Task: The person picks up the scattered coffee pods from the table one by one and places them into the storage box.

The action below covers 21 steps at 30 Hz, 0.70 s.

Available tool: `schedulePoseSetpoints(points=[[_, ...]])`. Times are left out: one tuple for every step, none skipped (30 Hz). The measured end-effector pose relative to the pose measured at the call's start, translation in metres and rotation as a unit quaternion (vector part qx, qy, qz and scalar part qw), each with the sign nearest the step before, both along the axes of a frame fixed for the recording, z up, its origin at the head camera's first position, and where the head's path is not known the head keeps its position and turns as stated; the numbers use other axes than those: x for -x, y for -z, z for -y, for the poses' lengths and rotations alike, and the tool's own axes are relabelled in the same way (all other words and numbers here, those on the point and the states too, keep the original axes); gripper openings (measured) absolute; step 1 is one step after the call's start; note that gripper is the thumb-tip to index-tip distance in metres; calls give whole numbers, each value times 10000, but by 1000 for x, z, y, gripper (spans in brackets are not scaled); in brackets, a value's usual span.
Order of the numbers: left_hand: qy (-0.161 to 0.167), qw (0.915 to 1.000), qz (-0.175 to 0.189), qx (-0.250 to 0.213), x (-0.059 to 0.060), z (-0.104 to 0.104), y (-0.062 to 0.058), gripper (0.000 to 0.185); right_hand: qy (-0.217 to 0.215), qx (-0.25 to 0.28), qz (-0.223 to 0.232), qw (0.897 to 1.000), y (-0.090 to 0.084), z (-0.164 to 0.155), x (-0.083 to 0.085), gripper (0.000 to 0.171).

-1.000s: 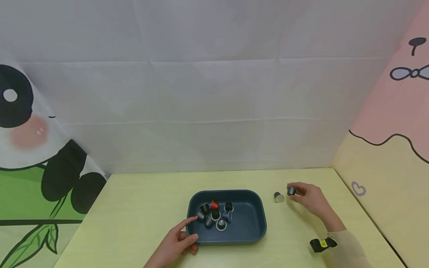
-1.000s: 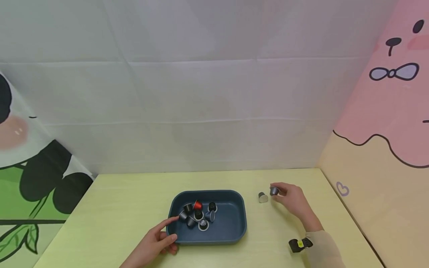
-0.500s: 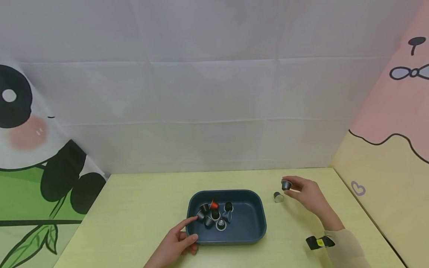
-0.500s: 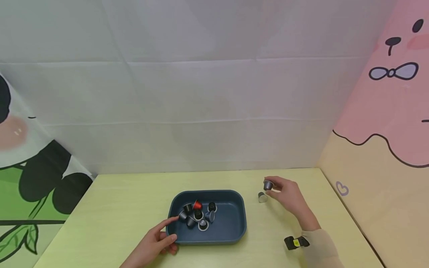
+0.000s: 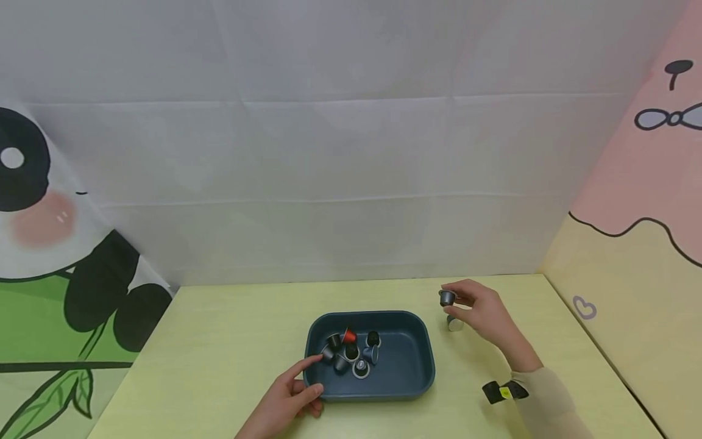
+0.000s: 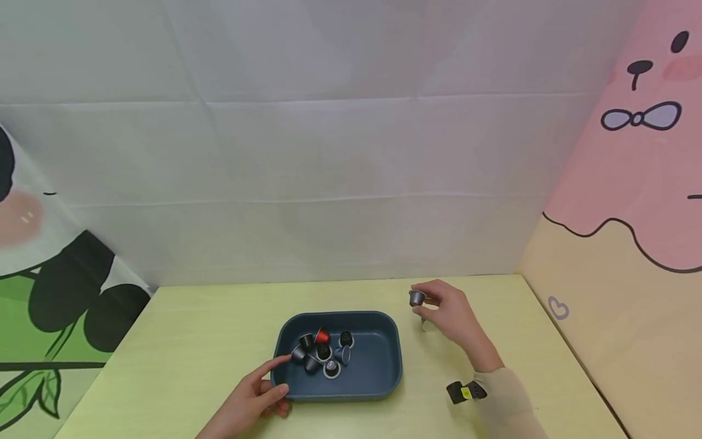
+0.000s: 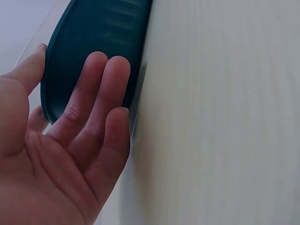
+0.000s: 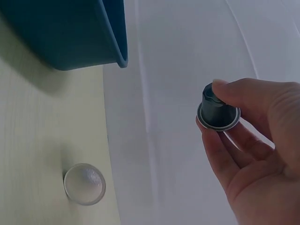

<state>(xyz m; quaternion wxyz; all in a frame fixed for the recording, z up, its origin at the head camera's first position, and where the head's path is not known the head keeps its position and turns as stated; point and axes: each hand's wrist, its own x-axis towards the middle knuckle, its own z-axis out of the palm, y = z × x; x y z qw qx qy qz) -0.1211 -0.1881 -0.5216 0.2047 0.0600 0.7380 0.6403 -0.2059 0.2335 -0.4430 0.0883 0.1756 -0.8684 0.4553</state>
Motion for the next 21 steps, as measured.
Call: schedulePoseSetpoints(points=[[3,10000,-10,7,0,0,0,60,-33,21,-30,10000,-1,3,1,38],[3,10000,-16,17,0,1,1,60,-64,35,-46,10000,-1,5,2,38],[1,10000,-12,24,0,1,1,60,-94,53,-47,9999,-2,8,4,39],[-1,10000,-10,20,0,1,1,60,-109,70,-44,9999,-3,11,5,39],[-3,10000,1,11,0,1,1,60,-126,87,-41,9999,-4,13,5,39],[-7,10000,19,-2,0,1,1,61,-146,105,-37,9998,-5,16,7,39],[-11,10000,38,-14,0,2,2,61,-167,125,-38,9998,-6,19,8,39],[-13,10000,54,-25,0,2,2,61,-192,137,-46,9997,-7,22,9,39],[-17,10000,70,-32,0,2,2,61,-218,147,-70,9996,-8,25,10,39],[-20,10000,86,-44,0,1,2,61,-239,155,-85,9996,-8,28,11,39],[-23,9999,93,-48,0,1,2,61,-256,162,-81,9995,-9,30,13,39],[-21,9999,90,-46,0,1,1,61,-275,172,-75,9994,-9,33,14,39],[-18,10000,82,-42,0,1,1,61,-293,196,-62,9994,-10,36,15,39],[-13,10000,66,-39,0,1,1,61,-310,216,-56,9993,-10,39,17,38],[-7,10000,47,-31,0,1,1,60,-316,236,-41,9992,-10,42,18,38],[0,10000,32,-29,0,1,1,60,-328,258,-25,9991,-10,44,20,38],[12,10000,-2,-23,0,1,1,60,-343,283,-3,9990,-10,47,21,38],[21,10000,-14,-20,0,0,1,60,-362,299,7,9989,-10,50,22,38],[21,10000,-21,-14,0,0,1,60,-385,310,8,9988,-10,53,23,38],[24,10000,-23,-7,0,0,0,60,-403,306,15,9987,-10,56,24,38],[25,10000,-20,6,0,0,0,60,-418,305,32,9987,-9,58,26,38]])
